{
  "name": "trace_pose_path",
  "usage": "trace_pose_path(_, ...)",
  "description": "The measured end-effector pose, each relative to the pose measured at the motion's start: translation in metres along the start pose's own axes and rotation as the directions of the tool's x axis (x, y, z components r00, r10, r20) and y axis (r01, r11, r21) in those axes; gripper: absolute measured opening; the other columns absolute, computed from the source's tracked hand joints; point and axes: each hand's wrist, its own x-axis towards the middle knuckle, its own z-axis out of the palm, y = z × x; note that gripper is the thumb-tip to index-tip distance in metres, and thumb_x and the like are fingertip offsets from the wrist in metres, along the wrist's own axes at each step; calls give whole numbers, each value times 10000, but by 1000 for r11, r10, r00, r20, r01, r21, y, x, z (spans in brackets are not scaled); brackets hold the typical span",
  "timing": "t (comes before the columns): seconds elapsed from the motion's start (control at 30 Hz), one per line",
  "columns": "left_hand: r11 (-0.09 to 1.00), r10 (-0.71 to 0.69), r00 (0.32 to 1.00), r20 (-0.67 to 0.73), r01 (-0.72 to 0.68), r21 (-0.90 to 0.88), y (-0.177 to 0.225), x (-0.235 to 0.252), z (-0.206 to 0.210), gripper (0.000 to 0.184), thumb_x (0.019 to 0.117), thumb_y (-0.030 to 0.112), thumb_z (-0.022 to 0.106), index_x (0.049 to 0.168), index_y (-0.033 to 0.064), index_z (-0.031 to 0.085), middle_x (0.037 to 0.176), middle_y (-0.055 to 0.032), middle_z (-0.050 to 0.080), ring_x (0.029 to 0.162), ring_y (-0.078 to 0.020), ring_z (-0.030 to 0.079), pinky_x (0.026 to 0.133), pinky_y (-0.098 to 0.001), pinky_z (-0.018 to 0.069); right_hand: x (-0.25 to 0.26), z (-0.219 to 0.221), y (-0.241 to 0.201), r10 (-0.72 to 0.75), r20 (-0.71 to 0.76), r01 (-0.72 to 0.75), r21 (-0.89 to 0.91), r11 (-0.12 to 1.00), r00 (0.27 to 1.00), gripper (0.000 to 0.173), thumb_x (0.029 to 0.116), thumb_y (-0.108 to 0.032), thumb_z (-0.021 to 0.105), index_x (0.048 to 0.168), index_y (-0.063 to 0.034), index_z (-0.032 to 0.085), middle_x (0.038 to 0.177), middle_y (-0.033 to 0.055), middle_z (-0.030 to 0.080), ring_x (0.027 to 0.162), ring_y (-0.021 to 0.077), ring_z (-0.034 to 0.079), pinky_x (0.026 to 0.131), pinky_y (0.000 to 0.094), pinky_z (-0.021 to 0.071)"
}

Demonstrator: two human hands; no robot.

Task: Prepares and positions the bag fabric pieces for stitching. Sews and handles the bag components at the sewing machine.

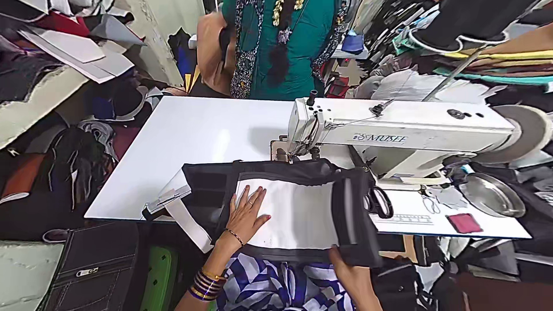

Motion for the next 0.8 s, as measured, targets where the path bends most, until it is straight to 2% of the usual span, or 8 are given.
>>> trace_pose_path(0.07,988,-11,987,-159,-14,-157,-7,-2,4,635,1068,375,394,1590,20,324,1581,-91,470,1529,-349,313,1199,-703,96,16,21,-16,-331,264,399,-273,875,906,824,599,-79,645,1404,72,551,1469,296,520,1381,481,470,1019,643,418)
trace_pose_path(0.13,961,-36,964,-263,-39,-275,-11,-1,2,599,1081,249,360,1584,-58,255,1506,-143,548,1459,-329,443,1207,-650,196,17,54,-32,-330,424,489,-351,799,843,1125,346,-40,806,1445,-44,569,1540,293,446,1382,589,417,961,799,369)
trace_pose_path(0.23,967,-49,937,-346,-42,-252,-14,-2,5,504,1010,-20,385,1510,-38,447,1493,-205,541,1410,-364,501,1203,-556,312,9,90,-34,-254,554,529,-419,738,793,1083,525,-486,921,1454,-52,572,1566,276,425,1424,553,395,998,852,283)
trace_pose_path(0.3,989,-54,937,-344,2,-150,-13,-2,6,546,930,-126,456,1440,30,575,1522,-243,491,1387,-427,503,1152,-536,396,13,88,-33,-217,564,490,-390,780,796,1066,722,-762,682,1451,5,554,1570,289,412,1450,533,369,1049,836,245)
trace_pose_path(0.4,997,-68,965,-252,56,-54,-11,-1,0,603,909,-121,488,1464,99,568,1596,-219,400,1414,-440,461,1105,-560,420,40,63,-14,-109,363,289,-490,822,926,1111,801,-840,487,1453,59,521,1548,353,393,1407,578,388,1044,783,300)
trace_pose_path(0.53,999,-35,962,-270,28,-28,-16,-2,3,530,968,-27,476,1455,147,591,1566,-127,481,1450,-443,408,1058,-660,371,66,46,3,120,357,37,-402,915,926,998,806,-692,628,1388,114,552,1350,364,560,1238,539,532,998,660,414)
trace_pose_path(0.67,1000,-21,952,-307,19,-9,-19,-4,6,545,967,2,460,1465,182,585,1573,-101,477,1468,-485,357,1079,-695,327,59,58,-16,281,420,-318,21,948,863,1134,803,-400,767,1609,56,114,1562,283,397,1422,263,462,1165,397,377)
trace_pose_path(0.8,999,-31,958,-284,23,-31,-26,-4,5,522,1014,348,446,1512,216,529,1603,-112,432,1488,-513,288,1098,-718,271,72,40,18,305,384,-450,380,808,871,961,756,-42,738,1575,52,243,1433,164,554,1177,45,627,979,192,528)
